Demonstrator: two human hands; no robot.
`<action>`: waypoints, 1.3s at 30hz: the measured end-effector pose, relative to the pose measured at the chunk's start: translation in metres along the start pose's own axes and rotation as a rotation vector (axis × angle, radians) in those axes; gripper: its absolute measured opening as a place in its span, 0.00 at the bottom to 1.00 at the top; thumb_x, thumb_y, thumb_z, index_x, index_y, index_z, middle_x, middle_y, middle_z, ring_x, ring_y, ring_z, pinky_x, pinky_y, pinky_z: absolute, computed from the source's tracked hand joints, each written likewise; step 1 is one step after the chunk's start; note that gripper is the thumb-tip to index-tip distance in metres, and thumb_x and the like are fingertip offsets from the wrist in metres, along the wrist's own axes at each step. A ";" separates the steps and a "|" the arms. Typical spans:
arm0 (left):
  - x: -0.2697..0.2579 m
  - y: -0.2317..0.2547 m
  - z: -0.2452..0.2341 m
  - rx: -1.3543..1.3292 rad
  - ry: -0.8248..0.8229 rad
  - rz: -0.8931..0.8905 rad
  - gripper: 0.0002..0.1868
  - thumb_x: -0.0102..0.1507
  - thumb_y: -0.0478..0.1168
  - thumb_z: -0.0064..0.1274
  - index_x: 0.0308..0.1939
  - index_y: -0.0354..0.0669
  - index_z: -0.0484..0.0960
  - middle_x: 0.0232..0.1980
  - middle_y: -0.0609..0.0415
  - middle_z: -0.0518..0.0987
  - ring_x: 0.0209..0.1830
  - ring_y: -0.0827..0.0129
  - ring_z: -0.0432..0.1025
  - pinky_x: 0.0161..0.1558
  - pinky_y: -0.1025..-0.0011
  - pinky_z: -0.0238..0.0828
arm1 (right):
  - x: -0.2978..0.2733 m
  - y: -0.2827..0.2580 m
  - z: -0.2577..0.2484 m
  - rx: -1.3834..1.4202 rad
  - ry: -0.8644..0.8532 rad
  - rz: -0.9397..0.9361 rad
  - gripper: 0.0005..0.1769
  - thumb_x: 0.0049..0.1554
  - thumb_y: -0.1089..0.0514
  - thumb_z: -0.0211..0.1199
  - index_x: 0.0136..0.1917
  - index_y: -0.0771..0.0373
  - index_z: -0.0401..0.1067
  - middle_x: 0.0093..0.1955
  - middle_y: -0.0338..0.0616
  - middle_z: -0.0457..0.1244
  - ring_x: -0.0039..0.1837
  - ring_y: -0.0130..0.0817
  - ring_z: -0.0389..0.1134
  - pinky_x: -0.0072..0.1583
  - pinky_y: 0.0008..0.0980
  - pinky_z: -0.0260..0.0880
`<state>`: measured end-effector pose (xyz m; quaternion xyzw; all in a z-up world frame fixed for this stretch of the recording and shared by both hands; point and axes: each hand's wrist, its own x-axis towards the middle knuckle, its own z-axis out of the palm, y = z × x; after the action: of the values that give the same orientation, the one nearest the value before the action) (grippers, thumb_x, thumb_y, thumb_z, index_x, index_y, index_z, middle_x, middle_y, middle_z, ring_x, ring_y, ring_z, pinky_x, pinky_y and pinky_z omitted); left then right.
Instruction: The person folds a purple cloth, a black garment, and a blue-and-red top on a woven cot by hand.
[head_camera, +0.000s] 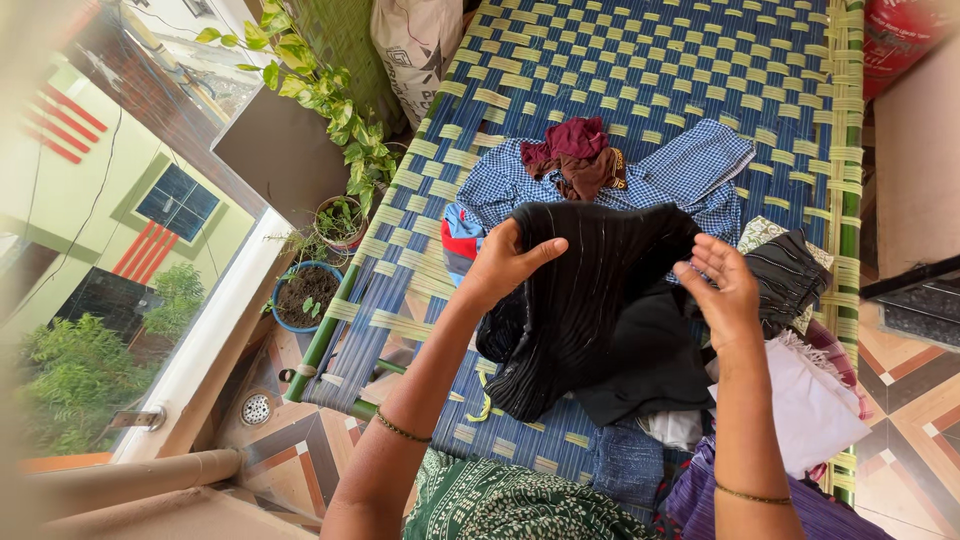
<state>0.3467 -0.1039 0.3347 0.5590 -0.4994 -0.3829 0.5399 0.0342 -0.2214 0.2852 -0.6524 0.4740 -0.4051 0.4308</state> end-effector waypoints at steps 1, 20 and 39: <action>-0.001 -0.002 0.001 -0.237 -0.034 0.070 0.29 0.64 0.49 0.65 0.62 0.36 0.75 0.55 0.50 0.82 0.55 0.68 0.77 0.57 0.64 0.77 | 0.003 -0.001 -0.001 0.137 0.018 0.006 0.29 0.55 0.63 0.71 0.69 0.62 0.68 0.65 0.46 0.64 0.67 0.33 0.66 0.63 0.30 0.71; -0.036 0.025 -0.027 -0.797 -0.011 -0.391 0.29 0.69 0.60 0.47 0.61 0.41 0.77 0.52 0.54 0.82 0.48 0.72 0.78 0.49 0.68 0.78 | 0.010 0.116 0.091 0.211 -0.359 0.393 0.31 0.57 0.41 0.64 0.69 0.57 0.71 0.66 0.38 0.67 0.67 0.31 0.67 0.59 0.34 0.70; -0.040 0.003 -0.064 -1.034 0.034 -0.297 0.36 0.69 0.64 0.44 0.64 0.34 0.75 0.57 0.43 0.81 0.52 0.62 0.80 0.52 0.64 0.80 | 0.024 0.115 0.111 0.832 -0.551 0.569 0.23 0.57 0.50 0.71 0.57 0.64 0.66 0.60 0.47 0.68 0.67 0.45 0.69 0.65 0.51 0.73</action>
<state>0.4003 -0.0506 0.3408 0.2911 -0.1526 -0.6420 0.6927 0.1122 -0.2453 0.1460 -0.3562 0.3016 -0.2409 0.8509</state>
